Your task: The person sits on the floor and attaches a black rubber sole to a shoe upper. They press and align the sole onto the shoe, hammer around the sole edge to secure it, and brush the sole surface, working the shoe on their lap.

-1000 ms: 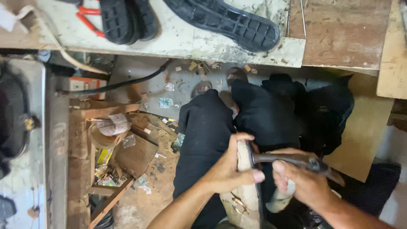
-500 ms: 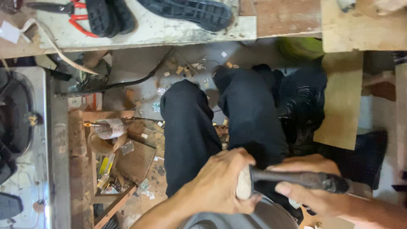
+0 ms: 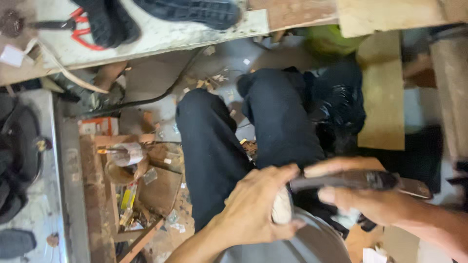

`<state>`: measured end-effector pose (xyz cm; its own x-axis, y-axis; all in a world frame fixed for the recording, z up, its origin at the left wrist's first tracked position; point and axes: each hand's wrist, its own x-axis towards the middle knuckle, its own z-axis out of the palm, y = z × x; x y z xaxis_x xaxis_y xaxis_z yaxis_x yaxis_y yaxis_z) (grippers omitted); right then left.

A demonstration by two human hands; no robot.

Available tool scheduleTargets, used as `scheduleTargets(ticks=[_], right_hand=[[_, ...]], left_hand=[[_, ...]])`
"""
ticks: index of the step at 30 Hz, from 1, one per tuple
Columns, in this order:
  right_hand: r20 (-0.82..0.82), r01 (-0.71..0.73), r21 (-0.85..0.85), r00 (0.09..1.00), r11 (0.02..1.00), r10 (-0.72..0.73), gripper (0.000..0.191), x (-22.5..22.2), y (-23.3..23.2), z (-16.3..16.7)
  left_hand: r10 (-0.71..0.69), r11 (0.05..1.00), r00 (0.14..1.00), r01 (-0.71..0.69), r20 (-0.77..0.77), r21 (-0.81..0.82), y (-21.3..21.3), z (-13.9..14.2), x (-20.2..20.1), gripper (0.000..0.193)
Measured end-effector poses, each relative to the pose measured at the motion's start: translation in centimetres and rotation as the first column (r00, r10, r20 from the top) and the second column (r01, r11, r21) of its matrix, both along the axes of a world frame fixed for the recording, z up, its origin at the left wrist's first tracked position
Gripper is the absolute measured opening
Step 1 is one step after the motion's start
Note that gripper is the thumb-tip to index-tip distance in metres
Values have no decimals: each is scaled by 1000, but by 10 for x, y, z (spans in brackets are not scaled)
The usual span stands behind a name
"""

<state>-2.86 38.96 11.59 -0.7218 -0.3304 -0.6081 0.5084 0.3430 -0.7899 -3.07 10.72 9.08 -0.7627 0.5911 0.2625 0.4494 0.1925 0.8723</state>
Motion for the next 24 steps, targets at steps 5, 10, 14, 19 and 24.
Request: scheduleTargets(ticks=[5,10,14,19,24], right_hand=[[-365,-121,42,922,992,128,83,15,-11,-8],[-58,7,284,998,959,10,62,-2,-7,-6],[-158,378,323,926,868,-344,56,-6,-13,8],[-787,142,116,617,983,4,51,33,-66,-7],[-565,120,167,825,979,-5,42,47,-70,-33]], left_hand=[[71,996,987,-63,141,-64,32,10,10,113],[73,985,997,-69,-23,160,18,-4,30,92],[-474,832,635,97,610,546,-14,-33,41,77],[-513,455,304,-697,803,554,27,-81,33,70],[-448,351,102,-894,888,280,41,-118,2,70]])
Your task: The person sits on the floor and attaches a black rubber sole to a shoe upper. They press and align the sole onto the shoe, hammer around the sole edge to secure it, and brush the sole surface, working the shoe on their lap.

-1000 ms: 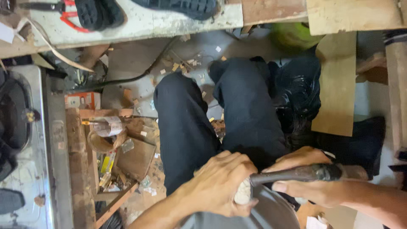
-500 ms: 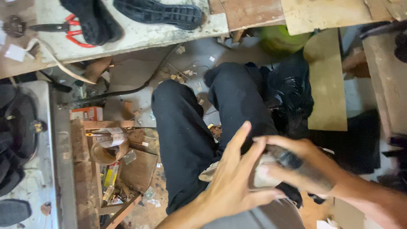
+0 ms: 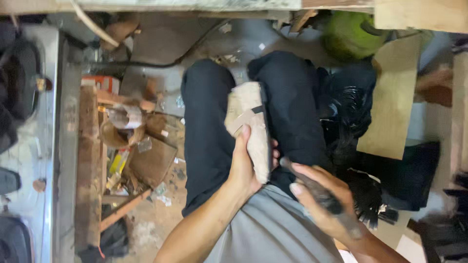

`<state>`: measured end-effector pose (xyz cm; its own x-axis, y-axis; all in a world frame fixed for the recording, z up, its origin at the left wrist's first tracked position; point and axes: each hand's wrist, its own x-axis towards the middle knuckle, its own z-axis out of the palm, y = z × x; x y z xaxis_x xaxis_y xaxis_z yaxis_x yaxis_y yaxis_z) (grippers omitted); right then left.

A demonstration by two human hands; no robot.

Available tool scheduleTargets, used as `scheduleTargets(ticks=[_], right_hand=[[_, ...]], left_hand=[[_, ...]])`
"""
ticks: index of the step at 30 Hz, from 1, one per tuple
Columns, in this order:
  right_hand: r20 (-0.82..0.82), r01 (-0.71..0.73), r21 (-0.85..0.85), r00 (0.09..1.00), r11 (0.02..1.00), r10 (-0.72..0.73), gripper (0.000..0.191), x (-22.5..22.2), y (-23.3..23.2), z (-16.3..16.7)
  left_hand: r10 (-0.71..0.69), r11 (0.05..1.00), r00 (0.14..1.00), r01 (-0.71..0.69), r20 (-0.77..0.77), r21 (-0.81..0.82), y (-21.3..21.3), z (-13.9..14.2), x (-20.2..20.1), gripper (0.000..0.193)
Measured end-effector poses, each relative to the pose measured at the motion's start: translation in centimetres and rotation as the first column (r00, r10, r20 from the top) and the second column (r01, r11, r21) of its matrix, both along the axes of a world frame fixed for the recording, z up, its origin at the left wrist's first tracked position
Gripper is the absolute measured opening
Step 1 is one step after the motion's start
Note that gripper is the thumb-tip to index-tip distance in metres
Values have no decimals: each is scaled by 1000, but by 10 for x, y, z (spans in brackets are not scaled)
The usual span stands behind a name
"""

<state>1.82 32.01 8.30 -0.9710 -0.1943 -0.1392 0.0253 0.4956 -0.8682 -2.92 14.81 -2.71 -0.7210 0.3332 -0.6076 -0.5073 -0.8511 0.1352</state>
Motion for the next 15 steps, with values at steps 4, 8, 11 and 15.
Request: scheduleTargets(ticks=[4,8,11,15], right_hand=[[-61,-26,18,998,999,27,38,8,8,-11],[-189,-119,137,971,983,144,34,10,-9,-33],[-122,-151,173,977,973,173,33,1,-16,-48],[81,-28,44,996,999,24,33,-14,-12,-53]], left_hand=[[-22,991,999,25,26,-128,4,-17,-5,76],[-61,990,998,63,21,-129,9,-36,4,81],[-96,956,995,81,-40,-284,5,-48,2,76],[-145,972,989,136,-32,-192,5,-51,2,77]])
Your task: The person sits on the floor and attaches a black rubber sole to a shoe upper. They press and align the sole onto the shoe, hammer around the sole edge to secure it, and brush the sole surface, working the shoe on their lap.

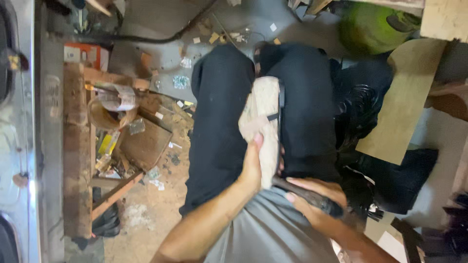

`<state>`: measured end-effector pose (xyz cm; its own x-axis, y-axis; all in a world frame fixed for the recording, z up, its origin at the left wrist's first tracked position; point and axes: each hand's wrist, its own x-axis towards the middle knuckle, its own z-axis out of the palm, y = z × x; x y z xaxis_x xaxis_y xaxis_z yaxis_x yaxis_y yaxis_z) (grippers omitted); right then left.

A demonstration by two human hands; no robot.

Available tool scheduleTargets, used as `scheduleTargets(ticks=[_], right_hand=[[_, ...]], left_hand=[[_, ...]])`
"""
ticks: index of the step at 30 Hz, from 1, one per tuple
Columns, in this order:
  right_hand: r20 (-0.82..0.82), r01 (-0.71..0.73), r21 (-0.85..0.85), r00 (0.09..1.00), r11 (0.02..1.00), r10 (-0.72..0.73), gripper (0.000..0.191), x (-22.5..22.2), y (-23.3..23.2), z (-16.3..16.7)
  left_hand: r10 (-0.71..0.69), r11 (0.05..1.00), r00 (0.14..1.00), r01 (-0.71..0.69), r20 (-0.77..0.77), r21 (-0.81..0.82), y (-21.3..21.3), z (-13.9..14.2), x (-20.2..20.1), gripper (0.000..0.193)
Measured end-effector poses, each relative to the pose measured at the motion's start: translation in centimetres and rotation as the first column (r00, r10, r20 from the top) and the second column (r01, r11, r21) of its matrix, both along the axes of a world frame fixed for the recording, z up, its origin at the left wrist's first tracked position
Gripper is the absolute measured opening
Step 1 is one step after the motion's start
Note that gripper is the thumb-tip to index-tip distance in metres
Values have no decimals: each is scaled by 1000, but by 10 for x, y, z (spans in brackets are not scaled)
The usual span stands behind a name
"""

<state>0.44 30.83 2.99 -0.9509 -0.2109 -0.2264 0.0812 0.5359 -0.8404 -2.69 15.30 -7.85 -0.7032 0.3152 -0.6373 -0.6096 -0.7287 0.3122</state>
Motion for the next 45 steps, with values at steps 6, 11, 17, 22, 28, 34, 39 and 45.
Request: scheduleTargets(ticks=[6,11,17,22,28,34,39,45], right_hand=[[83,112,32,990,993,-114,29,-14,-6,0],[218,253,117,937,960,-273,33,-38,-7,-2],[502,453,65,755,889,-421,31,-67,-8,-13],[425,534,17,762,846,-489,29,-75,-18,-19],[393,553,-19,770,833,-502,30,-82,-16,-23],[556,647,-133,676,751,-484,31,-93,-6,-19],[488,388,47,795,921,-360,29,-105,-12,-12],[652,383,-19,705,924,-279,27,-135,10,-20]], left_hand=[[59,995,998,-57,-20,88,-1,-7,5,73],[26,999,999,-26,33,19,0,-13,5,72],[-39,999,999,39,-18,25,-3,-17,6,75],[-8,999,999,10,-33,49,-3,-17,6,70],[-32,994,998,38,-55,100,-3,-14,8,71],[11,979,997,5,-74,204,-4,-4,5,66],[-12,987,994,29,-111,155,-8,-9,7,68],[-9,975,993,35,-121,221,0,-12,0,65]])
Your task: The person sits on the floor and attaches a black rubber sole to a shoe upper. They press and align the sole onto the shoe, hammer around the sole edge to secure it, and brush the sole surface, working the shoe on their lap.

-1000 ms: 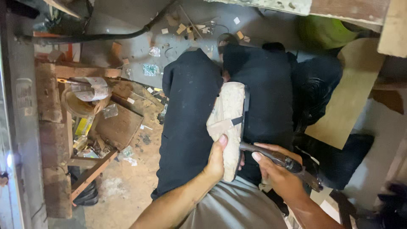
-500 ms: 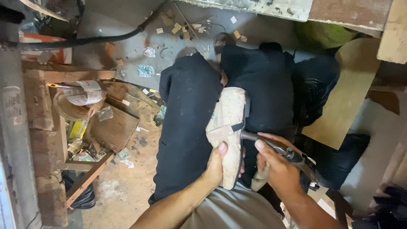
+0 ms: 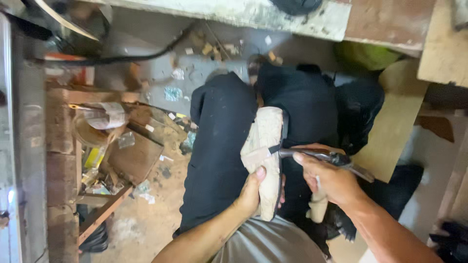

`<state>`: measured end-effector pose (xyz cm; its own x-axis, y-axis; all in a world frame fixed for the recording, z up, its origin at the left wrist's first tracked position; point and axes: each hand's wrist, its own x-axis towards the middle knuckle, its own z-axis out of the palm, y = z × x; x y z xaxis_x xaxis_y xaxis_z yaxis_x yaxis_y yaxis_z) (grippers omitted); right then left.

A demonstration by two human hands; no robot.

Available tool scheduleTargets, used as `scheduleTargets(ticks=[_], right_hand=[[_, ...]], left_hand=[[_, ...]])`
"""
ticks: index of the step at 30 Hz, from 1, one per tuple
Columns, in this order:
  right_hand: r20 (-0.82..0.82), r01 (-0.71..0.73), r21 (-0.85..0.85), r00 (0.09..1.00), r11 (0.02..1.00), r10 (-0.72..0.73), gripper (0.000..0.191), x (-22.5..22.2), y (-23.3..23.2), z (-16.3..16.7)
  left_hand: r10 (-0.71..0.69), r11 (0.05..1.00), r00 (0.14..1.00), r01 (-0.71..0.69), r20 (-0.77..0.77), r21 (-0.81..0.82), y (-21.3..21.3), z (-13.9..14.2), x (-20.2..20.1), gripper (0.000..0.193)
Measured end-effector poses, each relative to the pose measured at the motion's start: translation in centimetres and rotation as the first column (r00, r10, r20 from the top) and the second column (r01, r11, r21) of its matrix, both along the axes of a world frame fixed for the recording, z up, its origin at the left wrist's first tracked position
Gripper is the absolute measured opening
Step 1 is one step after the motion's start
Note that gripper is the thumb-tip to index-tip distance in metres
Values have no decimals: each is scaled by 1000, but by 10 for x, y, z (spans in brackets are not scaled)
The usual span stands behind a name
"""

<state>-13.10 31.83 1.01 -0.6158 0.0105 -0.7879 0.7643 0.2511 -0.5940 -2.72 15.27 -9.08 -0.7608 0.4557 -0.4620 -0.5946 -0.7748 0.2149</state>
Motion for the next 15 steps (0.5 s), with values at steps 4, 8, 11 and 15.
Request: scheduleTargets(ticks=[4,8,11,15], right_hand=[[127,231,-532,973,814,-193,33,14,41,-5],[99,146,-533,989,833,-111,36,59,56,-12],[50,35,-253,998,967,-23,34,77,46,-20],[175,317,-477,948,820,-265,35,70,30,-11]], left_hand=[[-235,963,937,189,-260,-191,-36,27,-4,79],[-154,983,895,94,-419,-159,-89,40,-39,99],[-167,966,936,93,-309,-241,-86,30,-84,59],[-132,988,988,123,-86,-96,-65,28,-94,21]])
